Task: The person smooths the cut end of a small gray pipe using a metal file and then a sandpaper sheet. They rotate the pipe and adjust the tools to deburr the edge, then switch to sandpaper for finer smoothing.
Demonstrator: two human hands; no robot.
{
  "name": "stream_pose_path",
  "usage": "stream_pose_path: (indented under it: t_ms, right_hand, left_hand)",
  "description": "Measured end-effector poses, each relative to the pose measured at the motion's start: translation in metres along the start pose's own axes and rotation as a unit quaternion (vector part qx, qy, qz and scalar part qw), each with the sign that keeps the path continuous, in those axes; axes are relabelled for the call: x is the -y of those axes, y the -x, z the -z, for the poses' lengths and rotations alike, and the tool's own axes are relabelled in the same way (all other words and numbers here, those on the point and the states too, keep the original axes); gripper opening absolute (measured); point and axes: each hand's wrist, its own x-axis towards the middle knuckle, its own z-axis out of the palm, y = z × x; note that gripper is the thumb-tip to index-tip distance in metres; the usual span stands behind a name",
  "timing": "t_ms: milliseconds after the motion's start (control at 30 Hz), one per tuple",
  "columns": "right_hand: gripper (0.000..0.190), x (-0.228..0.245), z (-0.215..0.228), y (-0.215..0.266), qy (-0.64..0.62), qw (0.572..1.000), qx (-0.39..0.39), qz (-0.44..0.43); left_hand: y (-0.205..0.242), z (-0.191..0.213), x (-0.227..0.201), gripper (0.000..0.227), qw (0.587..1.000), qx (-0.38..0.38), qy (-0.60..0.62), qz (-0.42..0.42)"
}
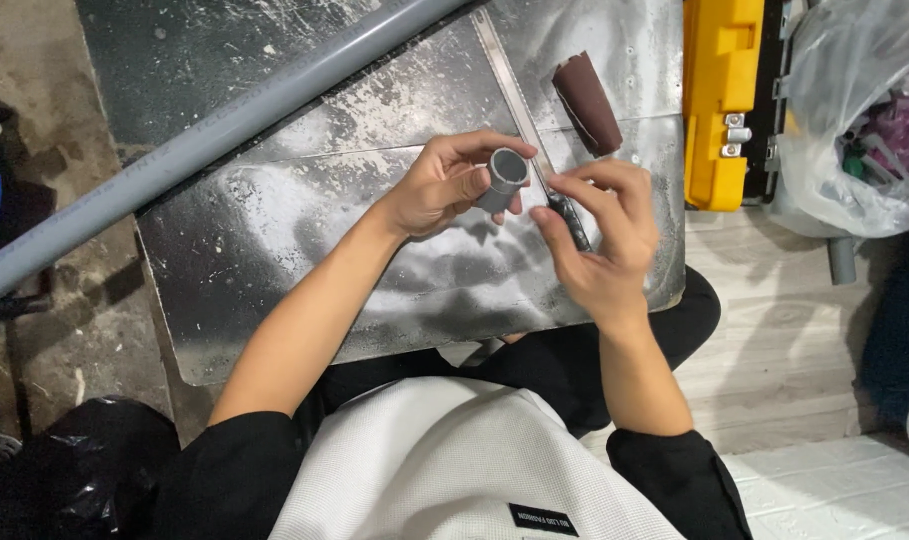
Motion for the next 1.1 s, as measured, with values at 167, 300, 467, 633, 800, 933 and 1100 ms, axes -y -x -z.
stream_pose_path:
  t_ms: [167,300,467,633,800,933,1100]
  right_hand:
    - [0.018,0.004,-0.004,-0.007,0.043,0.998,0.039,0.008]
    - [0.01,0.008,-0.004,-0.01,0.048,0.997,0.058,0.007]
    - [0.002,0.008,-0.003,-0.01,0.03,0.996,0.082,-0.005]
    - [0.007,0.003,-0.001,-0.009,0.025,0.994,0.11,0.012]
    - [0.019,-0.002,-0.002,-0.006,0.045,0.993,0.106,0.019]
    - [0.019,-0.012,-0.004,-0.001,0.027,0.994,0.102,0.029]
    - [0.024,-0.017,0.006,-0.017,0.043,0.998,-0.012,-0.033]
  left_hand:
    - [-0.001,0.003,0.004,0.041,1.0,-0.005,-0.012,-0.004]
    - [-0.003,0.002,0.005,0.043,0.999,0.004,-0.032,0.008]
    - [-0.004,0.005,0.008,0.041,0.998,0.016,-0.056,0.004]
    - [-0.002,0.015,0.011,0.038,0.996,0.034,-0.081,0.01]
    - [-0.002,0.001,0.003,0.034,0.991,0.041,-0.123,0.013]
    - [-0.003,0.012,0.01,0.032,0.983,0.044,-0.178,0.005]
    - [-0.002,0.002,-0.006,0.037,0.991,0.034,-0.097,0.09]
